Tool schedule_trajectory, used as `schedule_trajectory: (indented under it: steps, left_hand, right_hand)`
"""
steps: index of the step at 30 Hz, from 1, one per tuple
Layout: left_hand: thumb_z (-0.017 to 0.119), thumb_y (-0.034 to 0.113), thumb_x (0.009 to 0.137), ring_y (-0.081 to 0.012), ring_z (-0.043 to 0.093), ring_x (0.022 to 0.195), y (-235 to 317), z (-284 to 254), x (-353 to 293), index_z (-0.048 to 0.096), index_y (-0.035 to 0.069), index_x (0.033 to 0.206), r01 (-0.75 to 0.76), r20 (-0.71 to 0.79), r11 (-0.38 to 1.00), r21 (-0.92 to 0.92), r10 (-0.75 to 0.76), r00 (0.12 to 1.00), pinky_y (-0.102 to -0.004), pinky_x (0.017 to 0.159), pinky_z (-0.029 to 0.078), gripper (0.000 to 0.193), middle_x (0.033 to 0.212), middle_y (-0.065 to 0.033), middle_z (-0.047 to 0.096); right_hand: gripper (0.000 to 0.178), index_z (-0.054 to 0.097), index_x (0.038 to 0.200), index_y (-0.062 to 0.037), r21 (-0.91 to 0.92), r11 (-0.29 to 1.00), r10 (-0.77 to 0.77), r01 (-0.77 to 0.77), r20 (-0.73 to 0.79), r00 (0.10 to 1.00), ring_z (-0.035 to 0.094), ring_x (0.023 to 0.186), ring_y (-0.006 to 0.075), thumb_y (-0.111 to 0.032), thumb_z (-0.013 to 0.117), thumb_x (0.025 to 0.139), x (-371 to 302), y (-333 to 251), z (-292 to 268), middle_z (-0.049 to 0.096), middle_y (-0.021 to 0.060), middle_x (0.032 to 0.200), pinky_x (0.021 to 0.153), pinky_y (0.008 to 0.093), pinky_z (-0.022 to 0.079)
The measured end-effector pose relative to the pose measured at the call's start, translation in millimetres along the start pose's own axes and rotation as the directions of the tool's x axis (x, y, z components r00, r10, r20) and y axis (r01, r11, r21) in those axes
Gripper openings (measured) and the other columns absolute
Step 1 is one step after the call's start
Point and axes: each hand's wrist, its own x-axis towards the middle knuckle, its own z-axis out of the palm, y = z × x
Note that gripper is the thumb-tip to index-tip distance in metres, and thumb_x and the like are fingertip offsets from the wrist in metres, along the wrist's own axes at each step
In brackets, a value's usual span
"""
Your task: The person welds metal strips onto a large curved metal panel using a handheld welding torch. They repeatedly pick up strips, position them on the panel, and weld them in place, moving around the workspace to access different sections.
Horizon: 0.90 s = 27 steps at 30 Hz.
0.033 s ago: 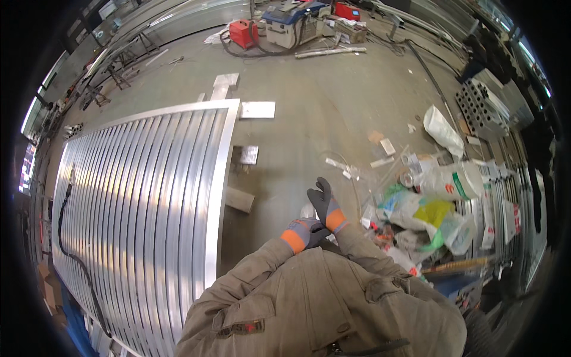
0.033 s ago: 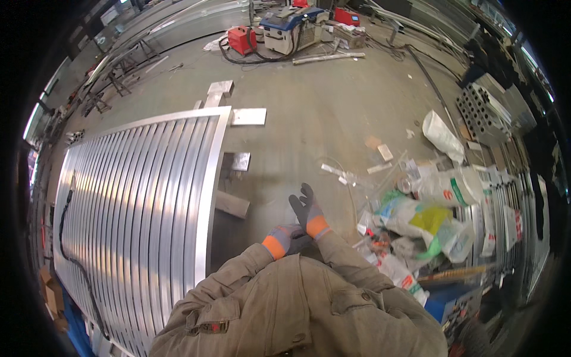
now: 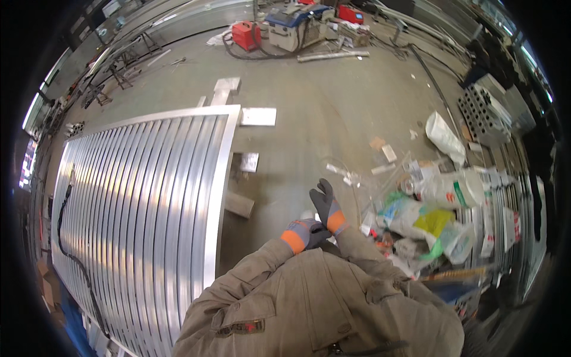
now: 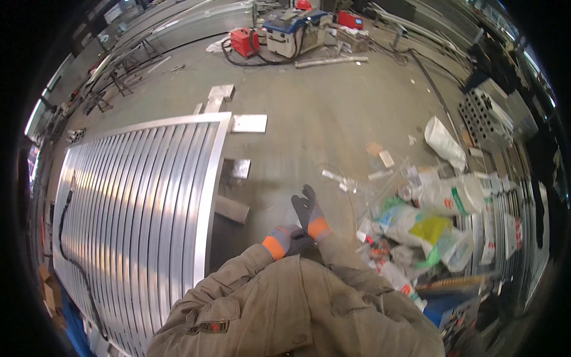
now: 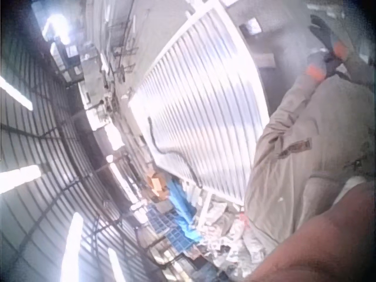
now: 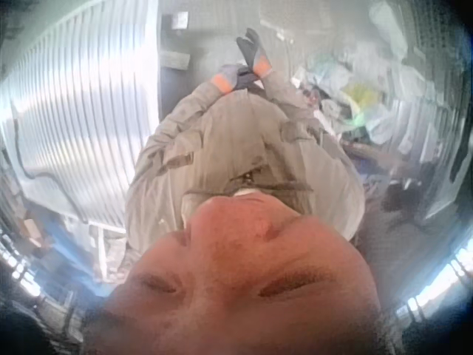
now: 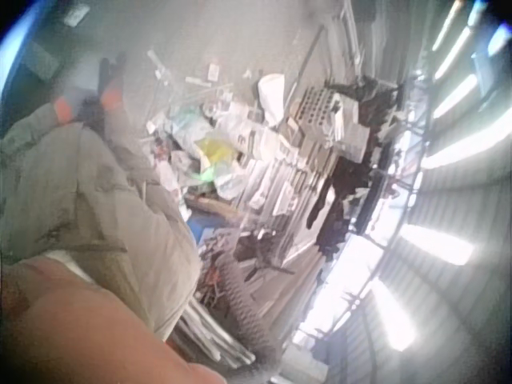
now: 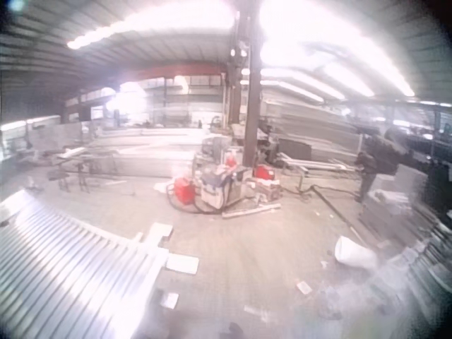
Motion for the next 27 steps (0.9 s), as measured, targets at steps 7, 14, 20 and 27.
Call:
schedule_trajectory:
  steps: [7,14,20,27]
  left_hand:
    - [0.075,0.051,0.098,-0.0345,0.075,0.110,26,-118,172,0.077,0.013,0.129,0.151,0.037,0.932,-0.328,-0.147,0.988,-0.0421,0.096,0.058,0.049,0.112,-0.0136,0.080]
    - [0.071,0.045,0.100,-0.0324,0.075,0.090,-4,-192,349,0.079,0.012,0.116,-0.065,0.020,0.998,-0.016,0.065,0.998,-0.0464,0.079,0.057,0.038,0.100,-0.0135,0.079]
    - [0.068,0.045,0.100,-0.0289,0.071,0.071,-30,-299,527,0.073,0.010,0.092,-0.208,0.197,0.978,-0.022,0.208,0.958,-0.0466,0.068,0.053,0.037,0.079,-0.0110,0.074]
    - [0.065,0.034,0.094,-0.0335,0.071,0.077,-73,-417,678,0.074,0.014,0.091,-0.179,0.122,0.984,-0.004,0.178,0.976,-0.0485,0.073,0.054,0.023,0.080,-0.0112,0.074]
  right_hand:
    - [0.068,0.033,0.166,-0.0069,-0.135,0.982,-0.124,0.130,0.051,0.991,0.064,0.134,0.0347,-0.035,0.063,0.112,207,-62,-32,0.059,0.0298,0.150,0.111,0.0425,0.052]
    - [0.065,0.036,0.166,-0.0081,0.009,0.998,-0.067,0.067,0.165,0.984,0.057,0.143,0.0285,-0.038,0.058,0.114,386,-84,-83,0.047,0.0159,0.162,0.114,0.0394,0.048]
    - [0.061,0.039,0.164,-0.0068,0.478,0.877,-0.021,-0.038,0.116,0.993,0.057,0.143,0.0297,-0.025,0.062,0.111,580,-126,-90,0.055,0.0169,0.156,0.119,0.0510,0.050]
    - [0.060,0.047,0.164,-0.0143,-0.194,0.981,0.049,-0.013,0.179,0.983,0.047,0.152,0.0281,-0.041,0.057,0.111,776,-176,-54,0.049,0.0052,0.164,0.116,0.0518,0.045]
